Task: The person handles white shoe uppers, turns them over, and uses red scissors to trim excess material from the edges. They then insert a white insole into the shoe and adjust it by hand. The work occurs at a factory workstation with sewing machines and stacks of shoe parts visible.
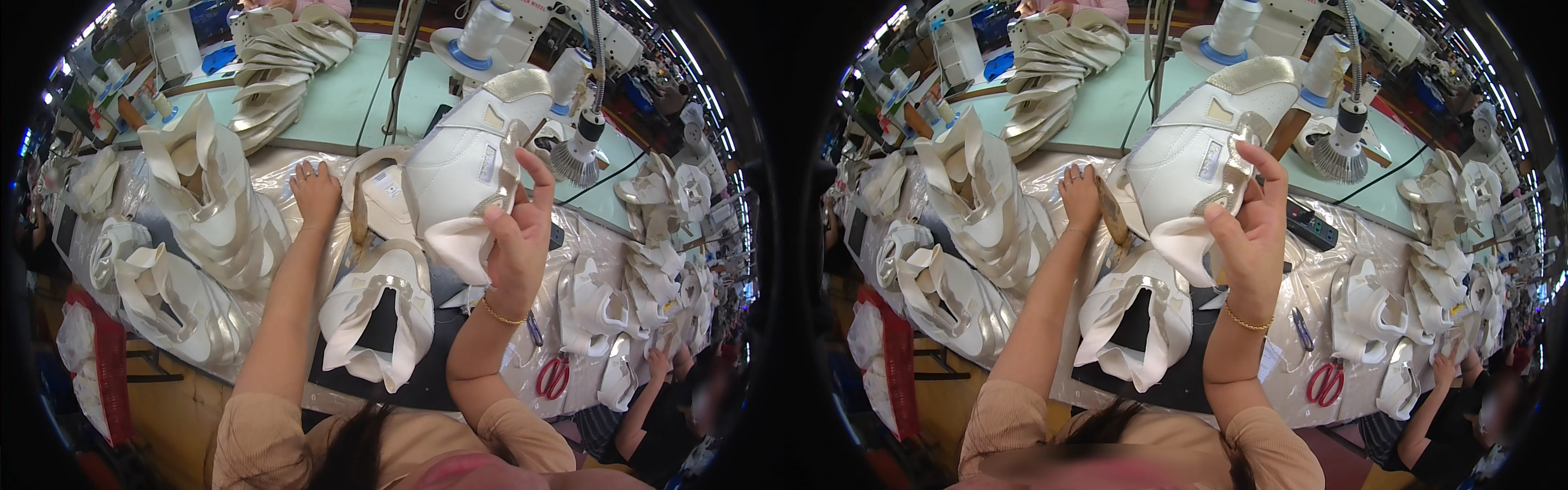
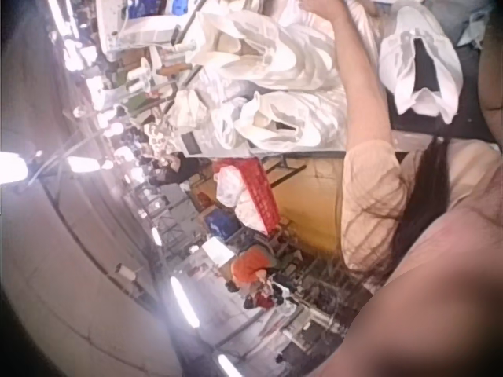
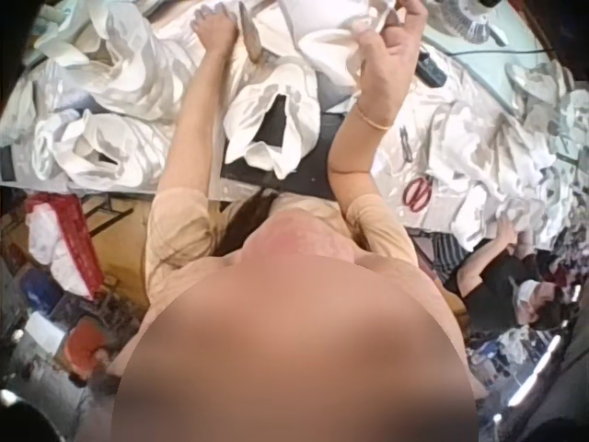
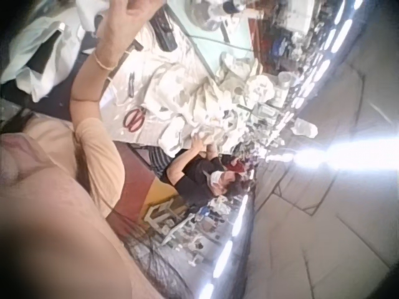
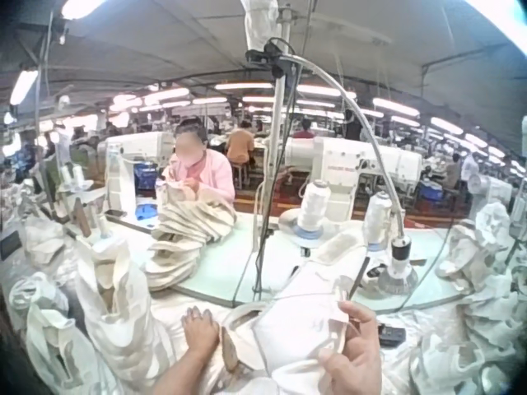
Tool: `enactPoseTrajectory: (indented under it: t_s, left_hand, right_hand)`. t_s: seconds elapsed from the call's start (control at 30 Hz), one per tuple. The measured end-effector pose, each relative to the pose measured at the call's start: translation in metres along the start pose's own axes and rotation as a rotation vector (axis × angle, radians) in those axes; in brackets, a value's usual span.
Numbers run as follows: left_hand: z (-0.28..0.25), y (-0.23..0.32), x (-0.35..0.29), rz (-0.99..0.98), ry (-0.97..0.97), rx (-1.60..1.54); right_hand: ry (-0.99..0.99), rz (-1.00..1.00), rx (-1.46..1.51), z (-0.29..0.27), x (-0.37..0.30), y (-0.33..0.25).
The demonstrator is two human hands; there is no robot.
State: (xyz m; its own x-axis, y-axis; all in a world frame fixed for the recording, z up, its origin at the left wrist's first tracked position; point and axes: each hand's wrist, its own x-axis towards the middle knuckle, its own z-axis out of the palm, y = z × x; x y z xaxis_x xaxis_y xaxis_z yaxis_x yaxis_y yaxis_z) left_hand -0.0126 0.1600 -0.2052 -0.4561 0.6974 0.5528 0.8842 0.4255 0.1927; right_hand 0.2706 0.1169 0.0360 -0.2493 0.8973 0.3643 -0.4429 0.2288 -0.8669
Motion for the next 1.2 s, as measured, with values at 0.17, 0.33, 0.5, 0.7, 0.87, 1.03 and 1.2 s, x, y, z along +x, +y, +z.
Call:
enactPoseTrajectory:
  t_s: [0.17,0.33,0.5,0.7,0.87,1.03,1.2]
  left_hand:
    - [-0.0020,-0.0006,0.0000,0.010,0.005,-0.011]
    - [-0.0010,-0.0006,-0.0012,0.018,0.014,-0.005]
    - [0.0005,-0.0008,-0.0012,0.031,0.023,0.017]
    - [0.0018,-0.0016,-0.0011,0.020,0.008,-0.009]
    - [0.0026,-0.0015,-0.0009,0.018,0.013,-0.002]
    - [0.0021,-0.0017,-0.0014,0.016,0.018,-0.009]
    - [0.0015,-0.0023,-0.0018,0.020,0.031,-0.024]
  right_hand:
    - [-0.005,-0.006,0.005,-0.0014,-0.0014,0.0008]
    - [-0.013,-0.027,0.023,-0.0006,-0.0007,0.0000]
    - [-0.039,-0.016,0.038,0.0009,-0.0017,-0.0014]
    - [-0.042,0.012,0.074,0.0015,-0.0019,-0.0018]
    - [-0.046,0.028,0.064,0.0027,-0.0023,-0.0041]
    - [-0.045,0.067,0.076,0.0044,-0.0026,-0.0067]
    - [-0.061,0.072,0.086,0.0060,-0.0021,-0.0053]
